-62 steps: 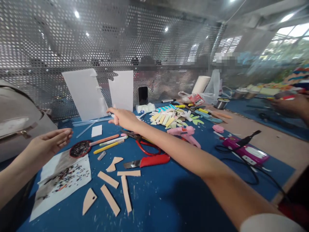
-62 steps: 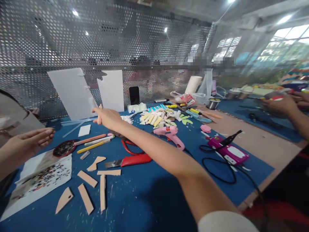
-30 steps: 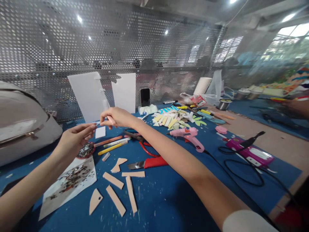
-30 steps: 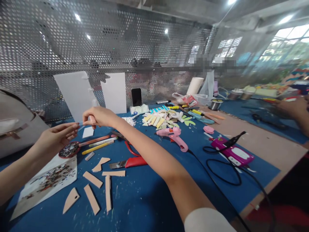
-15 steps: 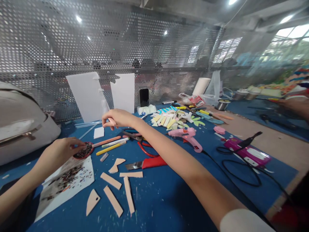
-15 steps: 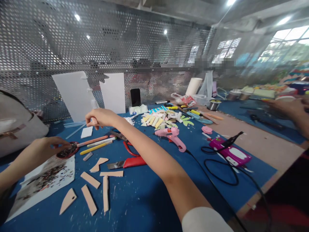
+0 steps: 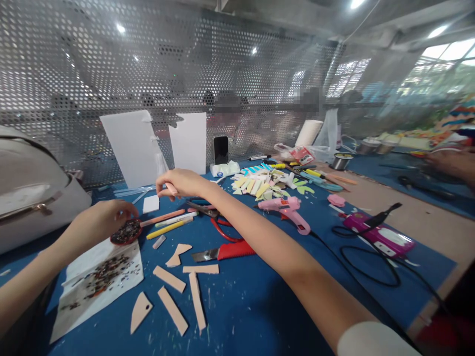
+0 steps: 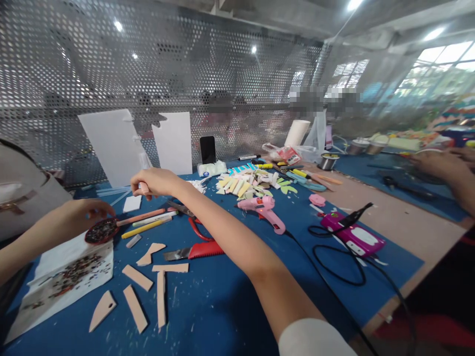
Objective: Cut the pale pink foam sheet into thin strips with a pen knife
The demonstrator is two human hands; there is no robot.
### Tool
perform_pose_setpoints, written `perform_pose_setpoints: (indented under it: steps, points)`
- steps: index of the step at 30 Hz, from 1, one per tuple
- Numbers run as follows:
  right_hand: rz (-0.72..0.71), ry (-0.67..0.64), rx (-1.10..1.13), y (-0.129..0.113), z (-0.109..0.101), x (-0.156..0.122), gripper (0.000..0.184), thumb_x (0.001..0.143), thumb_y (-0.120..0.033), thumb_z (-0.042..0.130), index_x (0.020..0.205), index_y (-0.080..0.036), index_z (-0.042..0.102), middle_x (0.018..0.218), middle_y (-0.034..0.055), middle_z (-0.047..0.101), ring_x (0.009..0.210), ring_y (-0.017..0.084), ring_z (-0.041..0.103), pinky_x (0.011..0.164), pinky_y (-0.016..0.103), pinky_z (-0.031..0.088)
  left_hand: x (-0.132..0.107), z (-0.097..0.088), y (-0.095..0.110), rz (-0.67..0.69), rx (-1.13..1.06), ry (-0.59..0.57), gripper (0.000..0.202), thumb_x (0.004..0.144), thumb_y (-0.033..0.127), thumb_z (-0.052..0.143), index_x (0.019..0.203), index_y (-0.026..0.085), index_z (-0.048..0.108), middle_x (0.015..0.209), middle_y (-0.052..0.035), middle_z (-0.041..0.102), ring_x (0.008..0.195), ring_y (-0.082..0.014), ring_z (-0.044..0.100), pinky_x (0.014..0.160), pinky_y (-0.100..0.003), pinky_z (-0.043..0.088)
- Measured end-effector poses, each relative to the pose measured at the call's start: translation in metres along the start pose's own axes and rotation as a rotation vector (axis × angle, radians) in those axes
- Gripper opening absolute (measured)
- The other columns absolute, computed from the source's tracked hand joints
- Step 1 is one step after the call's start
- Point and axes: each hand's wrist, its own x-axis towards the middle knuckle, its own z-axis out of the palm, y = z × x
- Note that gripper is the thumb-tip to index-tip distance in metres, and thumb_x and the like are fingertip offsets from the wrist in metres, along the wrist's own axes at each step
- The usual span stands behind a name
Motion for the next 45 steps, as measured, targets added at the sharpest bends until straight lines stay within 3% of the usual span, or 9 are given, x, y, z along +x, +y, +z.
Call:
perform_pose_setpoints:
  steps: [7,18,21,26,29,32,37,41,45]
  points:
    - [0.004,0.003,-0.002,-0.004,-0.003,-0.002,0.024,0.104,-0.033,0.065,0.119,-0.014,0.067,0.113,0.0077,0.071,0.094,0.021,0.071,0.083,0.04,0.062,-0.009,-0.011,0.012,0.107,-0.009,-0.092,0.029,0.103,0.041,0.062,0.118,0.016,0.065,0.105,-0.0034,0.069,0.089,-0.0184,0.069,0.082,-0.036,0.059]
    - [0.028,0.028,0.05,-0.005,0.002,0.0,0.031,0.103,-0.033,0.066,0.128,-0.016,0.064,0.126,0.0104,0.067,0.106,0.025,0.069,0.089,0.045,0.061,-0.018,-0.023,0.026,0.03,-0.041,0.018,0.027,0.101,0.041,0.066,0.109,0.015,0.068,0.102,-0.0024,0.07,0.095,-0.0216,0.07,0.088,-0.04,0.058]
    - [0.057,0.119,0.104,-0.004,0.003,-0.001,0.029,0.103,-0.033,0.066,0.126,-0.015,0.065,0.125,0.0101,0.067,0.105,0.025,0.069,0.089,0.045,0.061,-0.017,-0.019,0.034,0.096,-0.199,0.119,0.03,0.102,0.037,0.065,0.123,0.016,0.064,0.113,-0.0047,0.069,0.097,-0.0212,0.07,0.088,-0.04,0.06]
    - [0.094,0.39,0.305,-0.007,-0.004,-0.005,0.012,0.1,-0.02,0.068,0.112,-0.017,0.067,0.084,0.0011,0.073,0.091,0.018,0.07,0.084,0.028,0.053,-0.032,-0.015,0.051,0.206,-0.315,0.369,0.029,0.102,0.031,0.059,0.127,0.018,0.059,0.121,-0.0074,0.064,0.095,-0.0188,0.066,0.084,-0.036,0.056]
    - [0.099,0.542,0.508,-0.02,-0.009,-0.013,0.027,0.112,-0.038,0.044,0.105,-0.017,0.06,0.084,0.0023,0.073,0.068,0.011,0.067,0.067,0.02,0.05,-0.057,-0.012,0.066,0.32,-0.311,0.451,0.027,0.102,0.032,0.05,0.126,0.023,0.059,0.117,-0.0062,0.062,0.092,-0.0176,0.065,0.081,-0.03,0.051]
    - [0.123,0.608,0.693,-0.039,-0.003,-0.035,0.045,0.114,-0.047,0.02,0.104,-0.018,0.052,0.07,0.0,0.066,0.051,0.011,0.057,0.051,0.02,0.045,-0.088,-0.002,0.084,0.461,-0.282,0.469,0.022,0.105,0.03,0.046,0.122,0.03,0.061,0.117,-0.0026,0.064,0.098,-0.0174,0.065,0.077,-0.026,0.049]
    - [0.165,0.594,0.859,-0.067,0.042,-0.104,0.022,0.109,-0.039,0.031,0.108,-0.023,0.046,0.073,-0.0035,0.055,0.057,0.012,0.051,0.049,0.021,0.041,-0.135,0.025,0.111,0.767,-0.059,0.495,0.027,0.101,0.015,0.047,0.118,0.029,0.064,0.105,0.0042,0.075,0.09,-0.0153,0.067,0.088,-0.031,0.043]
    - [0.22,0.495,0.879,-0.08,0.08,-0.156,0.007,0.103,-0.033,0.046,0.101,-0.026,0.046,0.07,-0.0053,0.046,0.057,0.015,0.046,0.053,0.025,0.04,-0.147,0.041,0.128,0.759,0.08,0.572,0.047,0.104,0.056,0.046,0.129,0.018,0.061,0.119,-0.0046,0.076,0.105,-0.0243,0.067,0.096,-0.04,0.04]
    - [0.239,0.492,0.809,-0.082,0.091,-0.186,0.014,0.098,-0.033,0.056,0.088,-0.026,0.048,0.076,-0.0009,0.047,0.062,0.017,0.045,0.055,0.03,0.037,-0.141,0.05,0.137,0.66,0.019,0.527,0.084,0.082,0.078,0.068,0.133,0.013,0.055,0.121,-0.0106,0.074,0.104,-0.0289,0.065,0.091,-0.04,0.043]
